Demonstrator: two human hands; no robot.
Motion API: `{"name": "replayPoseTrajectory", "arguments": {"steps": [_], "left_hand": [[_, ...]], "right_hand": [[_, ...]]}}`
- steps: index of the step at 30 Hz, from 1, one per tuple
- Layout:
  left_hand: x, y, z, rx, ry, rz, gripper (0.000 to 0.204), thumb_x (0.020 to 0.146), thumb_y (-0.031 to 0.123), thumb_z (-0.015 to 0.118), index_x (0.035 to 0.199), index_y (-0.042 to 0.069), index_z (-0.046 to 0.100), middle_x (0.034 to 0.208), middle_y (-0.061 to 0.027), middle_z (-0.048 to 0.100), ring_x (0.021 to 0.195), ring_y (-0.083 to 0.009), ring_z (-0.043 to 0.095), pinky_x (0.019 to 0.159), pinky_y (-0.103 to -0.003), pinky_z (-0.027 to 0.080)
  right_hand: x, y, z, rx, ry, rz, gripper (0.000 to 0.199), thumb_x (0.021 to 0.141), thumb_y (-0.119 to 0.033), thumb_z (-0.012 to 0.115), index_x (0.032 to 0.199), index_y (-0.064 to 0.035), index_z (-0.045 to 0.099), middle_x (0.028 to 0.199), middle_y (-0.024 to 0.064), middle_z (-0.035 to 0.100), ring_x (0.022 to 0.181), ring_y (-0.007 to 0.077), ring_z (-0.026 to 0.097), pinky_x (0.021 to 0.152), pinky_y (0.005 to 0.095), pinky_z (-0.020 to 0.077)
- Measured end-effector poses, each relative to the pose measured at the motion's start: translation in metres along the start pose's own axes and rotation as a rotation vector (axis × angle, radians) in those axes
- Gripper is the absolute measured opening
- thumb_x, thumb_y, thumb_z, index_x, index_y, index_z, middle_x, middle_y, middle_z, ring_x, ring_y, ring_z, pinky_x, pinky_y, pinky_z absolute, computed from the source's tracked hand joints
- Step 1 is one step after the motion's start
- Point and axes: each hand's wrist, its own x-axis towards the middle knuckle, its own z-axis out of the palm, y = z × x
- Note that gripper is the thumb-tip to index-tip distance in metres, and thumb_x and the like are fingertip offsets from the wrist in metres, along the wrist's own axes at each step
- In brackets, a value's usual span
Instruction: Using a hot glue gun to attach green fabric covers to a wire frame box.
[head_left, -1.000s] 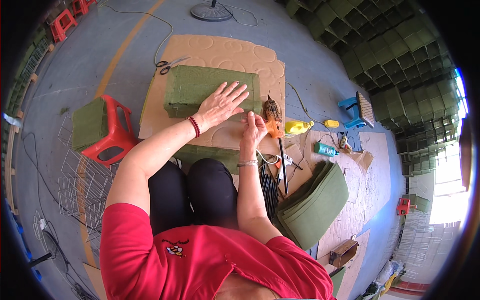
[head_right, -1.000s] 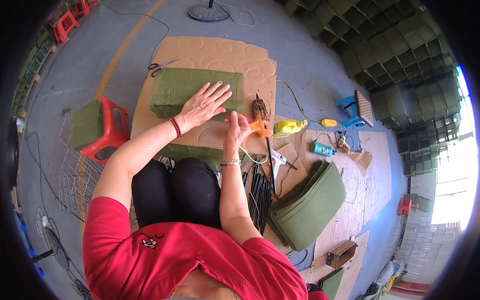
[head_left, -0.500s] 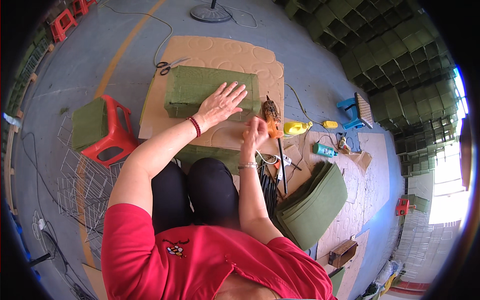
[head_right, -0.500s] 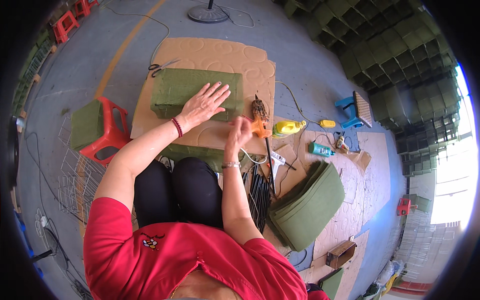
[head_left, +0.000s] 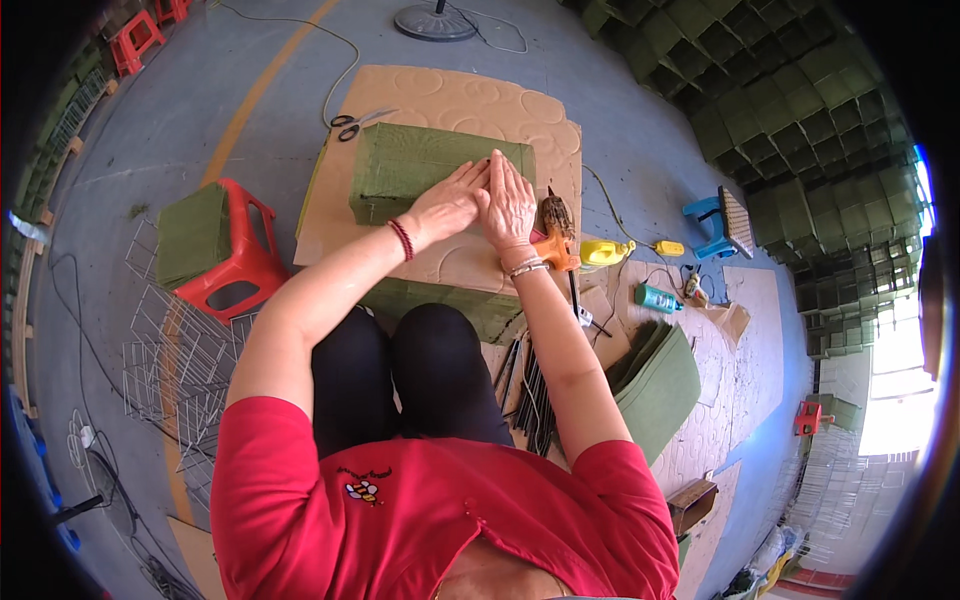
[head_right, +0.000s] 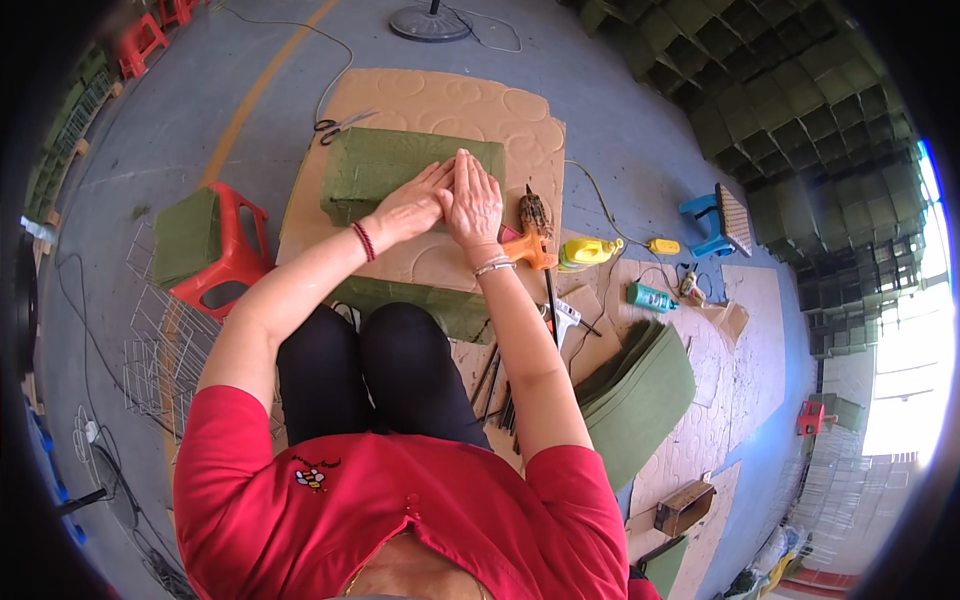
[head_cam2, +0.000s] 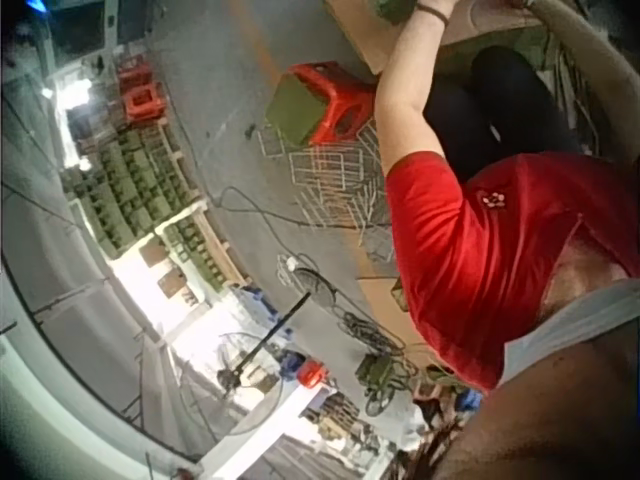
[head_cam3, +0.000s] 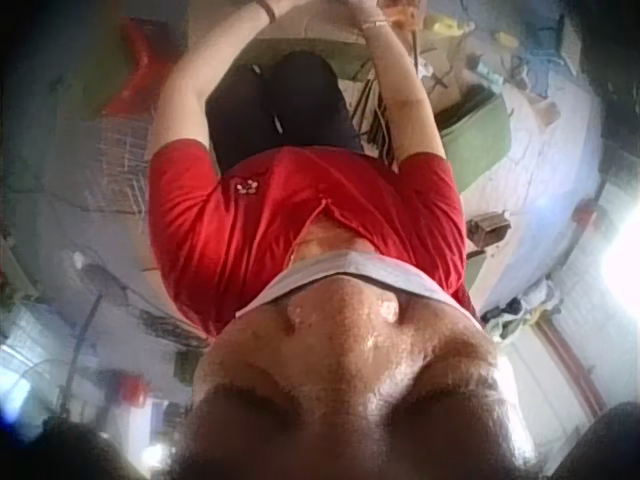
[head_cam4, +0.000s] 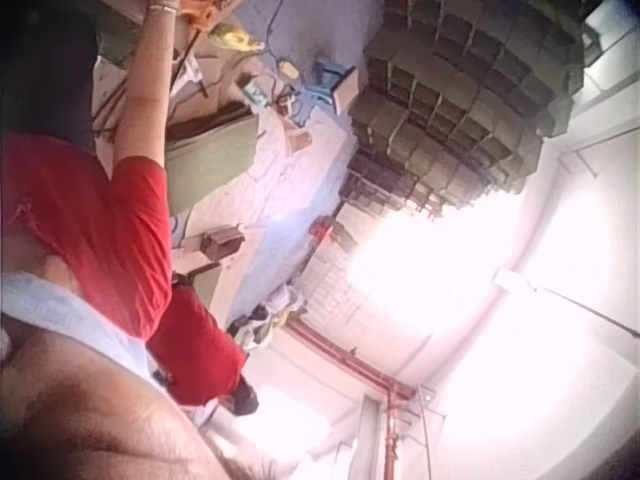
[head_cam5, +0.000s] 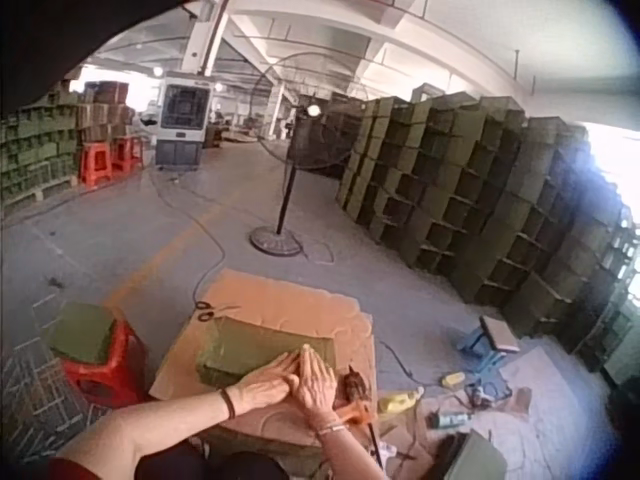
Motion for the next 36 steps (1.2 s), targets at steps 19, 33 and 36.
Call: {"name": "replayPoseTrajectory", "arguments": {"steps": [19,33,36], "left_hand": [[-0.049,-0.06,-0.022,-0.012,-0.018,0.087,0.067,0.092,0.036,0.057,0.145,0.001,0.034,0.154,-0.0112,0.029,0.143,-0.0243,0.026,0.118,-0.041,0.023],[-0.059,-0.05,-0.01,0.128,0.045,-0.131,0.065,0.093,0.035,0.042,0.145,-0.003,0.031,0.15,-0.0163,0.035,0.142,-0.0268,0.03,0.119,-0.041,0.021],[-0.057,-0.045,-0.011,0.14,0.02,-0.154,0.067,0.093,0.037,0.041,0.146,-0.003,0.029,0.151,-0.0165,0.034,0.142,-0.027,0.03,0.119,-0.04,0.022]], "right_hand": [[-0.013,0.008,-0.007,-0.325,-0.082,-0.345,0.075,0.084,-0.042,0.061,0.142,0.0003,0.036,0.145,0.0151,0.043,0.135,0.0276,0.041,0.108,0.0473,0.0345],[0.01,-0.047,0.039,-0.069,-0.035,-0.207,0.081,0.092,-0.063,0.033,0.143,0.0005,0.037,0.146,0.0164,0.042,0.138,0.0278,0.037,0.112,0.0451,0.0292],[0.007,-0.043,0.04,-0.077,-0.019,-0.221,0.081,0.092,-0.061,0.035,0.143,0.0011,0.037,0.147,0.0169,0.041,0.138,0.0279,0.036,0.112,0.0461,0.0283]]}}
